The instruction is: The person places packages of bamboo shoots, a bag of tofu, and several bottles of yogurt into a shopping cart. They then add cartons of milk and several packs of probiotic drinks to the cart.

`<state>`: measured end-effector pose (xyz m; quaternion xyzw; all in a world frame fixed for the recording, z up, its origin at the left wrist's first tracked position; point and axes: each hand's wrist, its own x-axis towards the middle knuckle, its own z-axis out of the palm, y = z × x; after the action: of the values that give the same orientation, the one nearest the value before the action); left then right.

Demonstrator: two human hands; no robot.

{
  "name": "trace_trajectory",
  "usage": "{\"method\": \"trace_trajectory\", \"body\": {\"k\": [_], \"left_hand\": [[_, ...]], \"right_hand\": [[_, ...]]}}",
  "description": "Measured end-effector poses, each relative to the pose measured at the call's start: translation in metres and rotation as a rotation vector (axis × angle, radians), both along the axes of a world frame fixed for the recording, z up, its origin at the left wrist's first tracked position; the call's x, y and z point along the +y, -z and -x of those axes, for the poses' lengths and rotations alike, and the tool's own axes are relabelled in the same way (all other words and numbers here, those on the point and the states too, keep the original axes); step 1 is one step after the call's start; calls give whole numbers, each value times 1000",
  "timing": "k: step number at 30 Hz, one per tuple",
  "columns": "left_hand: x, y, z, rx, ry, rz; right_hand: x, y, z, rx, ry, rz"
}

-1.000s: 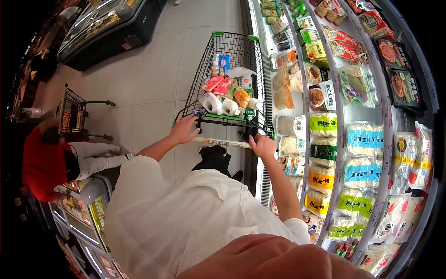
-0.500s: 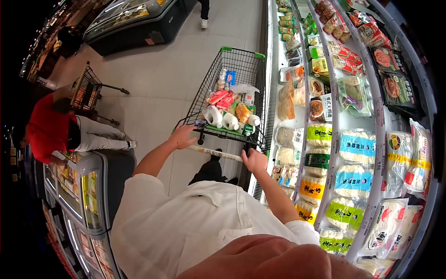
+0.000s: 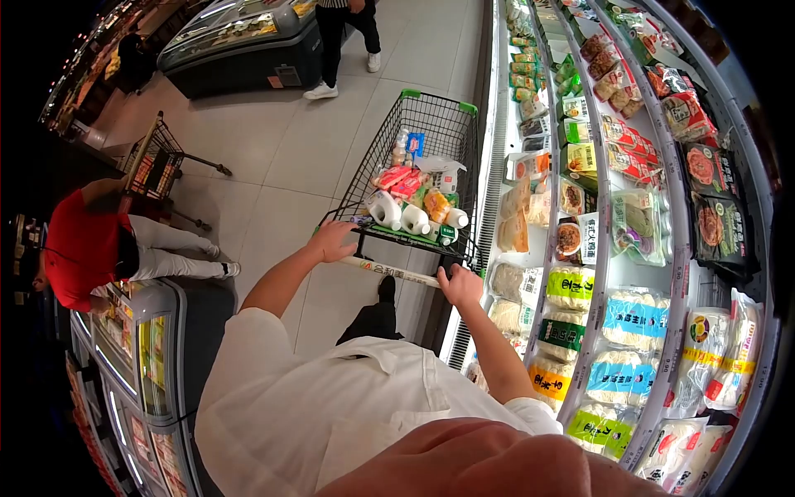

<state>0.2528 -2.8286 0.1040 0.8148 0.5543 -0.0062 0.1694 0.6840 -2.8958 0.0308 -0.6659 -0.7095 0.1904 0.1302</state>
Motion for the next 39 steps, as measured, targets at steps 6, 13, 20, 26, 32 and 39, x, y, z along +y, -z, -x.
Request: {"method": "trace_trajectory", "body": {"k": [6,13,20,26,32,39], "left_hand": [[89,-9,3,5,-13,-17],[203,-26,-3,37,-42,-41],[301,-28,-6,9,-81,-27],[399,-29,-8,45,-112,3],[510,-31,-6,2,-158,33],[624,-33,-12,20,-211,9]], "right_hand": [[96,-19,4,-80,-24,103],[226,-42,-4,-123,-118,276],[334,-44,-5,-127,-157,271],[437,-40,-7,-132,-158,252],[566,-59,-10,-159,-213,292],[717,-62,-13,-209,-282,359]]}}
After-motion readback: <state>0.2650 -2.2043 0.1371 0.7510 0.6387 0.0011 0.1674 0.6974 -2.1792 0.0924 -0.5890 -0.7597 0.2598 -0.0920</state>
